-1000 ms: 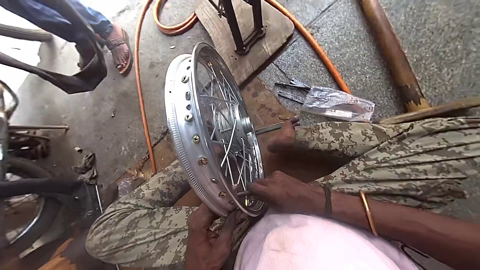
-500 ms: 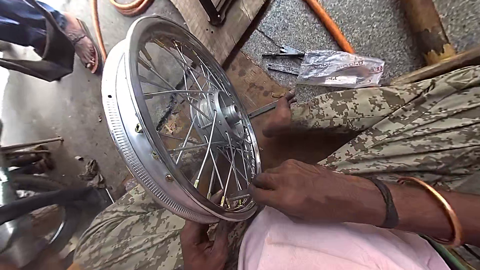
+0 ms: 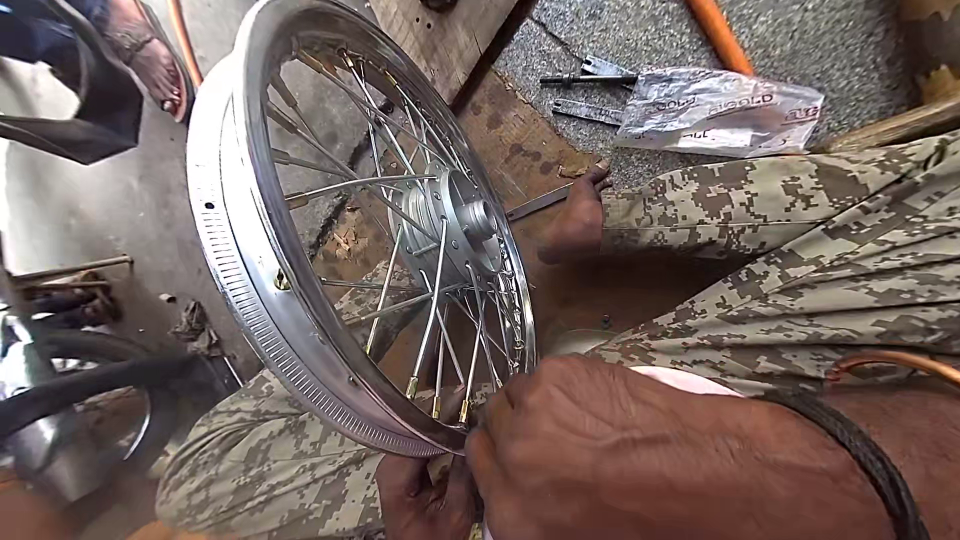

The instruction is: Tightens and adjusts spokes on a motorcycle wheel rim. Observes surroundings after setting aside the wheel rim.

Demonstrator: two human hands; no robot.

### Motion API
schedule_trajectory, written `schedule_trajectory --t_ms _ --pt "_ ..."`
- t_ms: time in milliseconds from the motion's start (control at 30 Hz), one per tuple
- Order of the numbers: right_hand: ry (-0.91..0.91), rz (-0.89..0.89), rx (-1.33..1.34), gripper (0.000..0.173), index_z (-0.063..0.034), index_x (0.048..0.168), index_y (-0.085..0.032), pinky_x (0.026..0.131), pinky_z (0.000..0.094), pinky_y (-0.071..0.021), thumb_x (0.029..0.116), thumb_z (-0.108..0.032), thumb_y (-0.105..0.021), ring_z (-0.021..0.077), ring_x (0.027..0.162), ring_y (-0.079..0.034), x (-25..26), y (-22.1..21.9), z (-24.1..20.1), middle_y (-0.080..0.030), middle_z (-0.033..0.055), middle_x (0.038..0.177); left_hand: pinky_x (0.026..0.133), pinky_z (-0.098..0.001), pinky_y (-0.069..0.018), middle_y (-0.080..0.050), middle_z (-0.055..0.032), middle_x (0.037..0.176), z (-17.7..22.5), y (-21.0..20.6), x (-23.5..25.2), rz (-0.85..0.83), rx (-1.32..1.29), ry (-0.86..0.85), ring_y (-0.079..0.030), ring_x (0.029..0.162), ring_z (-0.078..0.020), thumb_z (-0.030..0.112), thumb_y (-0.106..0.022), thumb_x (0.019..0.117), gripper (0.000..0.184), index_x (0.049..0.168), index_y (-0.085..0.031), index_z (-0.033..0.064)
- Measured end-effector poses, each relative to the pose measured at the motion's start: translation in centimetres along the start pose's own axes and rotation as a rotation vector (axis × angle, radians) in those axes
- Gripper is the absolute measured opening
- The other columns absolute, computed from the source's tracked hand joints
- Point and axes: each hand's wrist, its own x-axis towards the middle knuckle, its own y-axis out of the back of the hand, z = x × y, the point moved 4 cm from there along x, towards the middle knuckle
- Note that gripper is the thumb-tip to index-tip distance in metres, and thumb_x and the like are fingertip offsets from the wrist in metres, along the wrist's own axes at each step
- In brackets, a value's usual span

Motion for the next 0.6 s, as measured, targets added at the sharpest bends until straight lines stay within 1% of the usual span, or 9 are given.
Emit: schedule_trajectory --t_ms 67,100,133,200,367,433,500,567,600 --pt "-0.021 0.05 0.002 0.027 -0.008 0.073 -0.058 0.037 0.0298 -0.0315 0.0986 -0.011 -0.05 0.0159 0.044 -0.047 -0.5 -0.7 0.0 -0.046 0.0018 0.058 0.086 -0.0233 -0.0609 -0.074 0.0088 0.098 0.1 -0.1 0.0 0.001 0.019 -0.006 -0.07 0.094 -0.0013 0.028 -0.076 0.0913 0.013 0.102 -0.075 0.0204" --pt "-0.032 0.066 0.026 0.024 -0.0079 0.077 -0.06 0.038 0.0303 -0.0351 0.0986 -0.009 -0.05 0.0165 0.047 -0.05 -1.2 -1.3 0.4 -0.05 0.0024 0.06 0.087 -0.0201 -0.0592 -0.073 0.0146 0.1 0.6 -0.1 0.0 0.0 0.043 0.004 -0.068 0.096 0.0034 0.032 -0.076 0.0913 0.013 0.103 -0.074 0.0255" --pt "-0.041 0.076 0.047 0.023 -0.0084 0.08 -0.062 0.039 0.0305 -0.0369 0.0989 -0.009 -0.05 0.0167 0.049 -0.052 -2.0 -2.0 0.8 -0.052 0.0023 0.062 0.087 -0.0194 -0.0592 -0.073 0.0172 0.102 0.6 -0.1 -0.1 0.005 0.044 -0.001 -0.068 0.097 0.0045 0.033 -0.077 0.0906 0.015 0.105 -0.074 0.0286" --pt "-0.057 0.059 0.075 0.02 -0.011 0.086 -0.063 0.04 0.0307 -0.0374 0.1004 -0.012 -0.049 0.0168 0.05 -0.053 -3.4 -3.0 1.7 -0.054 0.0016 0.065 0.087 -0.0199 -0.0596 -0.073 0.018 0.106 0.4 -0.4 -0.4 0.022 0.021 -0.014 -0.068 0.099 0.0038 0.03 -0.078 0.0891 0.019 0.108 -0.074 0.0304" --pt "-0.086 0.09 -0.032 0.024 -0.0074 0.078 -0.062 0.038 0.03 -0.0349 0.0982 -0.007 -0.049 0.0168 0.048 -0.051 -2.1 -2.9 -0.2 -0.052 0.0026 0.063 0.086 -0.016 -0.0577 -0.072 0.0191 0.1 0.8 -0.6 -0.1 -0.029 0.021 -0.037 -0.066 0.096 0.0075 0.031 -0.075 0.0918 0.014 0.106 -0.073 0.0282" --pt "-0.085 0.115 -0.022 0.021 -0.0077 0.085 -0.064 0.04 0.0294 -0.039 0.0996 -0.008 -0.049 0.0171 0.052 -0.056 -3.0 -3.5 0.4 -0.057 0.0036 0.068 0.085 -0.0214 -0.0602 -0.073 0.0148 0.102 0.4 -0.4 0.1 -0.011 0.03 -0.037 -0.069 0.096 0.0017 0.031 -0.075 0.0912 0.016 0.107 -0.073 0.0278" --pt "-0.09 0.141 0.049 0.016 -0.0099 0.097 -0.065 0.043 0.0294 -0.0439 0.1012 -0.011 -0.05 0.017 0.057 -0.059 -5.0 -5.6 2.1 -0.06 0.0034 0.075 0.085 -0.0266 -0.0623 -0.074 0.0089 0.106 0.2 -0.4 0.2 0.002 0.029 -0.039 -0.071 0.099 -0.0049 0.029 -0.076 0.0908 0.019 0.11 -0.073 0.0255" --pt "-0.102 0.107 0.15 0.011 -0.0135 0.103 -0.064 0.05 0.031 -0.0482 0.1025 -0.016 -0.053 0.0168 0.064 -0.062 -6.4 -8.4 4.5 -0.061 0.0016 0.078 0.086 -0.0264 -0.0621 -0.074 0.009 0.11 0.1 -0.7 0.5 0.019 0.012 -0.05 -0.071 0.101 -0.0057 0.029 -0.077 0.0902 0.02 0.11 -0.074 0.0265" --pt "-0.128 0.063 0.198 0.009 -0.0152 0.104 -0.066 0.055 0.0332 -0.0523 0.1006 -0.016 -0.057 0.0174 0.069 -0.065 -6.6 -9.6 5.2 -0.064 0.0011 0.08 0.086 -0.0273 -0.0623 -0.074 0.0081 0.111 0.0 -0.7 0.4 0.02 -0.004 -0.055 -0.071 0.101 -0.0074 0.028 -0.078 0.089 0.022 0.11 -0.074 0.027"
